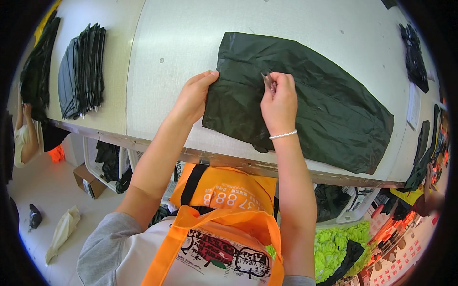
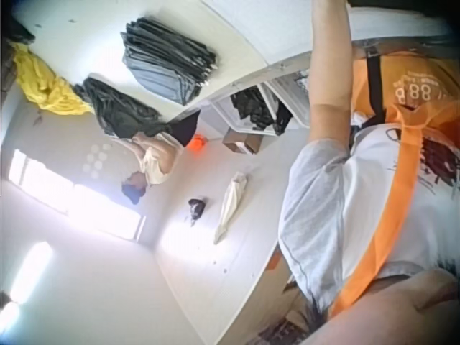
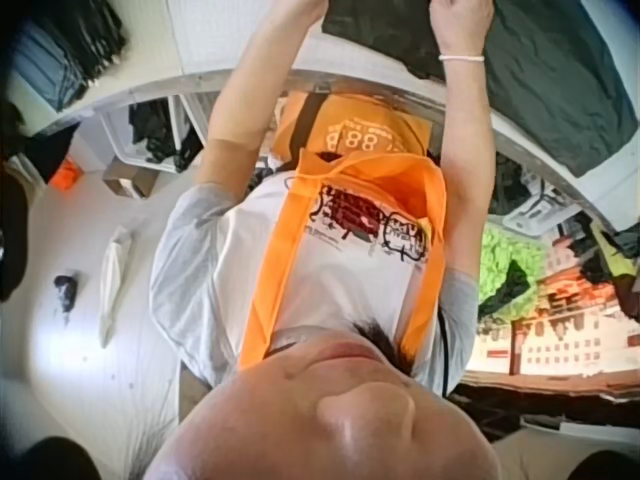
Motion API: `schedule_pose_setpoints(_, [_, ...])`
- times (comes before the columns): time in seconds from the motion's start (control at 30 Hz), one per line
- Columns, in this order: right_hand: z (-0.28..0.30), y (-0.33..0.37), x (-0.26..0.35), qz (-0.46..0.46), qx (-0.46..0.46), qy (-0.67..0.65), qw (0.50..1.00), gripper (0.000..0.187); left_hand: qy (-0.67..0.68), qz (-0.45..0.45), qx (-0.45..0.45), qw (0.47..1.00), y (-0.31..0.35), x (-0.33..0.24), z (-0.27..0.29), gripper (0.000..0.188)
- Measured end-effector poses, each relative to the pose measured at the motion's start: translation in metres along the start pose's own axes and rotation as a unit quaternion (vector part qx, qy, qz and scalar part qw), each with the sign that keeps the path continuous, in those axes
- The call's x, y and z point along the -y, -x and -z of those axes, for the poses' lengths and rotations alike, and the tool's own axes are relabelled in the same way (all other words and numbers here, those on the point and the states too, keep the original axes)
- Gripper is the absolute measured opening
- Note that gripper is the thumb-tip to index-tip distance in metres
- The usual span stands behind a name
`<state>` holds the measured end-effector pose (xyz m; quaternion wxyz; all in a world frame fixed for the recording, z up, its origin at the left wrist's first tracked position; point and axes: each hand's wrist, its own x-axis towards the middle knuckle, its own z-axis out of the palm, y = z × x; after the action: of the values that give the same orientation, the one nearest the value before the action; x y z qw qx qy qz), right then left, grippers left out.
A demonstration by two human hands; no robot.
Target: The person folds a dark green garment on a white table, smoothing and aligning edges, then uses a small blade to trim excess material. The folded item is placed into a branded packaging sleeve and set aside.
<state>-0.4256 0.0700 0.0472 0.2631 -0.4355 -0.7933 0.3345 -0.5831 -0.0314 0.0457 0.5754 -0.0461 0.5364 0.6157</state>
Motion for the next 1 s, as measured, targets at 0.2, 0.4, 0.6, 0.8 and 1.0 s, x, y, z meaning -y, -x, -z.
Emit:
schedule_pose_setpoints(0.2, [-0.008, 0.0, 0.023, 0.019, 0.073, -0.135, 0.988, 0.012, 0.006, 0.005, 0.045, 0.999, 0.0, -0.002, 0.002, 0.022])
schedule_pose_setpoints(0.4, [-0.005, -0.005, 0.016, 0.02, 0.041, -0.087, 0.995, 0.01, 0.001, 0.004, 0.037, 0.999, -0.001, -0.002, 0.003, 0.022])
schedule_pose_setpoints(0.6, [0.021, -0.001, 0.004, 0.023, 0.087, -0.044, 0.995, 0.014, 0.017, 0.027, 0.076, 0.997, 0.003, -0.01, 0.001, 0.028])
schedule_pose_setpoints(0.8, [0.022, -0.002, 0.016, 0.045, 0.168, -0.026, 0.984, 0.02, 0.012, 0.026, 0.095, 0.995, 0.003, -0.009, 0.002, 0.027])
schedule_pose_setpoints(1.0, [0.019, -0.005, 0.022, 0.058, 0.175, -0.026, 0.982, 0.02, 0.015, 0.019, 0.096, 0.995, 0.003, -0.01, 0.0, 0.024])
